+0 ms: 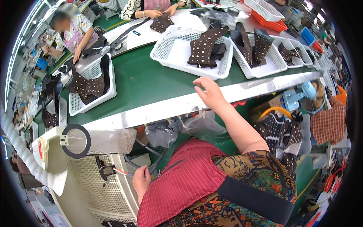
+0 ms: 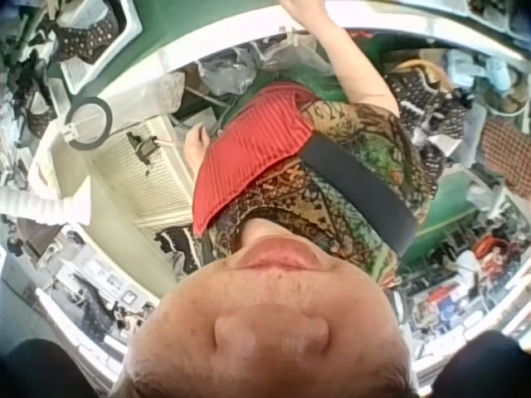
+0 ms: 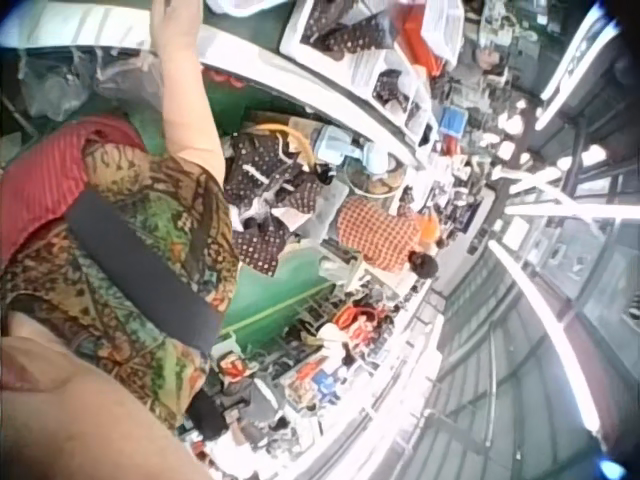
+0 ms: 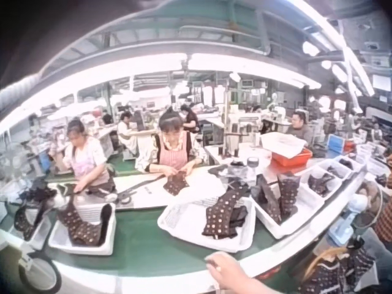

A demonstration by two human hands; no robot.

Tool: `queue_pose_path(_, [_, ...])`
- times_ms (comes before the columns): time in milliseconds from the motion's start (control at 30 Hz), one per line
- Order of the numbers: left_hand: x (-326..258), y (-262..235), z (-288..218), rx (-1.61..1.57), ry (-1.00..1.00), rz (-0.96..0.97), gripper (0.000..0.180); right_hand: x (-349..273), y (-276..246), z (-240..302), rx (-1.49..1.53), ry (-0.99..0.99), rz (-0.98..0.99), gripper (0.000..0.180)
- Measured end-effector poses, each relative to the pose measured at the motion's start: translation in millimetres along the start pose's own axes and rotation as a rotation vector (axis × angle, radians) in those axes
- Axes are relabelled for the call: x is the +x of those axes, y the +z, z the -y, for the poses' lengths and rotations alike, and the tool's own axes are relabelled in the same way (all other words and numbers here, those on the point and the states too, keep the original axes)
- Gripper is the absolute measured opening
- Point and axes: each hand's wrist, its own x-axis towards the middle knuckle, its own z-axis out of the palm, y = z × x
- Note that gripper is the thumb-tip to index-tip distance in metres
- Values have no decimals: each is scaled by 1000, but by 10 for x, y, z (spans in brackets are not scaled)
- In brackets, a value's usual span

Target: The person uses a handheld tool to apply fasteners to black fabric pieces with gold studs. They repeatedly pick up the fabric pieces from a white basket, work on them at a perforated workstation, and place the finished pieces into a plastic bag on a nearby stool.

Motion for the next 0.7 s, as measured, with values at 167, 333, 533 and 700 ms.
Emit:
queue_pose_path(167, [164,248,-404,25,-40,8,10,396,-74,-380,51,21,28,22])
queue_pose_path(333, [216,358,-657,35,-120,-2,12,596,202,-778,-449,-132,-3,50])
queue_pose_path(533, [149,458,-695,59,-177,-1,12,731,397,-1073,-555,-82,164,23])
queue_pose_path(700, [129,533,-783,61,-219,6,12,715,352,-1057,-505,-135,153,18])
